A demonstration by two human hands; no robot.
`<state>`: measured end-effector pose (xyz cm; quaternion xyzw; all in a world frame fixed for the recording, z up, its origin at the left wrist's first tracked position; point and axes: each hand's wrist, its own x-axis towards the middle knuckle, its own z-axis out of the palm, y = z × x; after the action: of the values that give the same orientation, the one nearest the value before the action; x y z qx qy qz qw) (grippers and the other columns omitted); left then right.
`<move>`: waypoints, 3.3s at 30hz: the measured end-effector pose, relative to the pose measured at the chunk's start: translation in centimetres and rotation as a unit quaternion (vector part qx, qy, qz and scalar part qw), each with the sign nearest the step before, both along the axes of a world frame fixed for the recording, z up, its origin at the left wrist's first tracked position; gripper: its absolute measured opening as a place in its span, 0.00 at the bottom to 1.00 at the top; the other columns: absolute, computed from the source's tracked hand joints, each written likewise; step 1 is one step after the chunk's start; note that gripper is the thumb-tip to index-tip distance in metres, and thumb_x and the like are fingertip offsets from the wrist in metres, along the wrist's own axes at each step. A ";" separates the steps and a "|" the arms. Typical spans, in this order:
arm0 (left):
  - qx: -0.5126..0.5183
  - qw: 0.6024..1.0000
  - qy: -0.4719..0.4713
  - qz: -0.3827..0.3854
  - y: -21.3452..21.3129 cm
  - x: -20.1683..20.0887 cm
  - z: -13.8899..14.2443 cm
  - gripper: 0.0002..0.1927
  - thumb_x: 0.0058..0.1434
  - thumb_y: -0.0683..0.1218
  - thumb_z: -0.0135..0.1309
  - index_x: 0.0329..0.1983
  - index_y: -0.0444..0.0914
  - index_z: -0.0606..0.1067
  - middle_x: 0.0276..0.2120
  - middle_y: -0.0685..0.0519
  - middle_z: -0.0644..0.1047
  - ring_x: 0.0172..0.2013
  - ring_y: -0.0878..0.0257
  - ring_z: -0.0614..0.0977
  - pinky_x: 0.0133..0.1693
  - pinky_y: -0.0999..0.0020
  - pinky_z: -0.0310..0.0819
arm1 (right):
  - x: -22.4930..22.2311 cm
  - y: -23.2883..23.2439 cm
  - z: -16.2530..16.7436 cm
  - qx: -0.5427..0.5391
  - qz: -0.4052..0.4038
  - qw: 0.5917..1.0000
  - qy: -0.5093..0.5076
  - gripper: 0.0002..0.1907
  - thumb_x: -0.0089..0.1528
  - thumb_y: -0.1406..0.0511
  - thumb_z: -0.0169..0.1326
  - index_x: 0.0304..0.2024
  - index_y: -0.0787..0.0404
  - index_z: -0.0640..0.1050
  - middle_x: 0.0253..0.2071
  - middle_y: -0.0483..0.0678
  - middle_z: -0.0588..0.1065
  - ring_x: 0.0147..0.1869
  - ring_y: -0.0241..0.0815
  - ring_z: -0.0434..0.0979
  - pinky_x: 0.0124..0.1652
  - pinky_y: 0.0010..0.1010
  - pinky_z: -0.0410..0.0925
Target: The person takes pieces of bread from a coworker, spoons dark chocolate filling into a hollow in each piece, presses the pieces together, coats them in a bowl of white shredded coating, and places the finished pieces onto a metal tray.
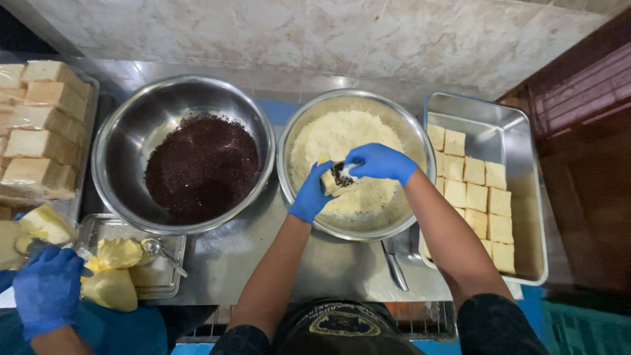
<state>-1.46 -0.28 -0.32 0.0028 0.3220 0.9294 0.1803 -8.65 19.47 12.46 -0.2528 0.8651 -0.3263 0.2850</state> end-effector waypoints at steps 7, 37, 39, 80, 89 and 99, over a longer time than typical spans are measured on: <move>-0.087 0.991 0.103 0.009 0.1 0.0 1.1 0.30 0.60 0.42 0.59 0.66 0.50 0.66 0.63 0.53 0.64 0.64 0.55 0.70 0.55 0.44 0.75 | -0.1 -0.8 0.7 0.095 -0.001 0.993 0.064 0.16 0.58 0.58 0.62 0.47 0.54 0.83 0.38 0.52 0.81 0.40 0.47 0.83 0.45 0.35 0.73; 0.121 0.983 -0.131 -0.038 -0.1 -0.6 1.0 0.29 0.59 0.47 0.63 0.63 0.47 0.68 0.57 0.47 0.71 0.59 0.50 0.75 0.48 0.46 0.78 | -1.3 0.4 0.4 0.078 -0.033 0.981 0.173 0.11 0.54 0.65 0.66 0.40 0.57 0.86 0.40 0.53 0.82 0.42 0.48 0.83 0.44 0.36 0.73; 0.079 0.987 -0.136 -0.040 -0.1 -0.9 1.6 0.25 0.61 0.50 0.59 0.62 0.50 0.68 0.55 0.50 0.72 0.59 0.52 0.76 0.49 0.47 0.78 | -0.9 0.5 0.9 0.074 -0.036 0.985 0.154 0.11 0.54 0.65 0.66 0.40 0.56 0.86 0.40 0.52 0.82 0.41 0.46 0.83 0.44 0.34 0.74; -0.073 0.990 0.121 0.019 -0.1 -0.5 1.6 0.30 0.59 0.46 0.60 0.65 0.49 0.65 0.60 0.52 0.67 0.62 0.52 0.72 0.54 0.44 0.76 | 2.9 -0.1 1.9 0.016 0.000 0.989 0.148 0.12 0.58 0.67 0.59 0.44 0.56 0.84 0.41 0.51 0.83 0.44 0.50 0.84 0.46 0.36 0.74; 0.037 0.987 -0.156 -0.019 -1.9 -0.4 2.8 0.25 0.62 0.52 0.56 0.63 0.55 0.68 0.56 0.54 0.76 0.58 0.53 0.78 0.51 0.46 0.76 | 3.5 4.0 -3.5 -0.044 -0.107 0.967 0.226 0.18 0.64 0.66 0.55 0.56 0.57 0.83 0.55 0.53 0.81 0.57 0.42 0.79 0.54 0.33 0.71; -0.281 0.891 0.346 0.082 -1.2 0.2 -0.2 0.48 0.50 0.33 0.67 0.73 0.41 0.59 0.73 0.46 0.58 0.68 0.51 0.70 0.63 0.54 0.73 | 8.6 0.2 -8.2 -0.385 -0.406 0.805 -0.198 0.29 0.67 0.61 0.53 0.71 0.57 0.68 0.57 0.48 0.74 0.56 0.40 0.77 0.48 0.34 0.75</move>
<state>-1.28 -1.48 -0.50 0.2471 0.6109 0.7518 -0.0258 -0.01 19.70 4.27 0.1025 0.6170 -0.7612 0.1713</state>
